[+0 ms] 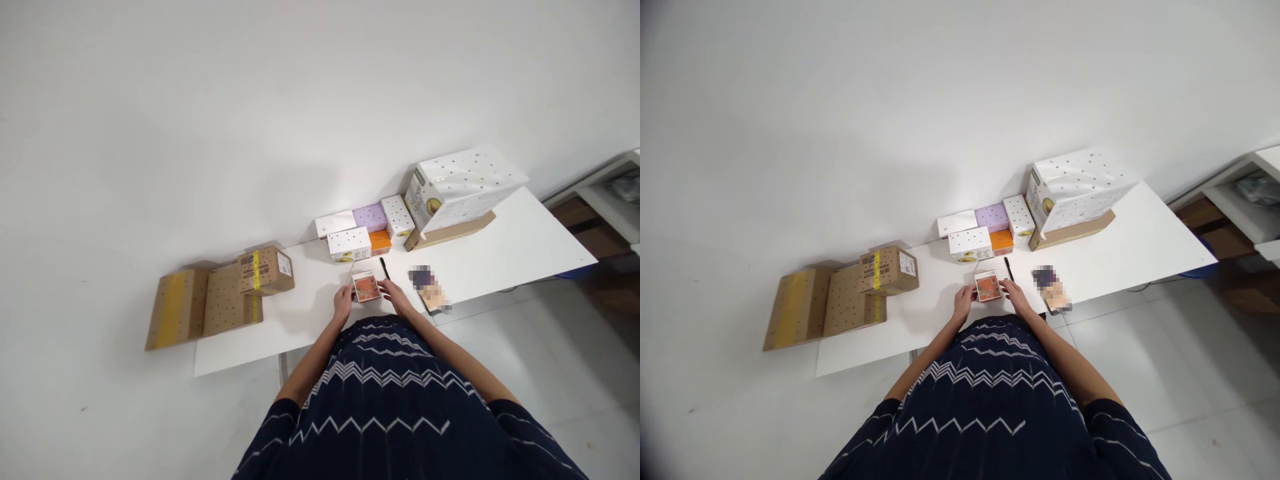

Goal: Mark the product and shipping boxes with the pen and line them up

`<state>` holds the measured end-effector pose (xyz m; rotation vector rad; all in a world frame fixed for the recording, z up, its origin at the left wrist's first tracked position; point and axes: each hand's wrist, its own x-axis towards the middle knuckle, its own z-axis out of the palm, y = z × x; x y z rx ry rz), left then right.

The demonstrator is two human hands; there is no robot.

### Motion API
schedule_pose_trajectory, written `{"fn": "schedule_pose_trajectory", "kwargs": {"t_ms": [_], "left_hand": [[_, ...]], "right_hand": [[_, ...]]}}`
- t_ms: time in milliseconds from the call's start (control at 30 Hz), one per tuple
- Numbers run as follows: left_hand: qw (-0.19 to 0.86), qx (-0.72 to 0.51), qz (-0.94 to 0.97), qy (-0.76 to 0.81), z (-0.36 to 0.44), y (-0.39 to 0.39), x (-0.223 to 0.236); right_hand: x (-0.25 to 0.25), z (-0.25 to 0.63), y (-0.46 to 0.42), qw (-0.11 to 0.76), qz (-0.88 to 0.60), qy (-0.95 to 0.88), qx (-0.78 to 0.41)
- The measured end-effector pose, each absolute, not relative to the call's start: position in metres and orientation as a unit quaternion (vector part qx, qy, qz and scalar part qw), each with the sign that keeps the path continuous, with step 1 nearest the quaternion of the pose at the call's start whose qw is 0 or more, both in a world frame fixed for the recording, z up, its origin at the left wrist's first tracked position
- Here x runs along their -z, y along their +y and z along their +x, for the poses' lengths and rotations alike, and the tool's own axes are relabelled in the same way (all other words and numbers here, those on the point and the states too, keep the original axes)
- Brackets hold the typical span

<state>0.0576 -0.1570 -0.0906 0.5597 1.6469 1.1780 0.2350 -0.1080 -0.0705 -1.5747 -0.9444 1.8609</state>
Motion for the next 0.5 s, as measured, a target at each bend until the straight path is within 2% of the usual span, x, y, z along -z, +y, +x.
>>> {"fn": "schedule_pose_trajectory", "kwargs": {"t_ms": [500], "left_hand": [[0.473, -0.44, 0.309, 0.698, 0.0602, -0.154, 0.089]], "right_hand": [[0.0748, 0.2355, -0.1066, 0.268, -0.572, -0.32, -0.706]]}}
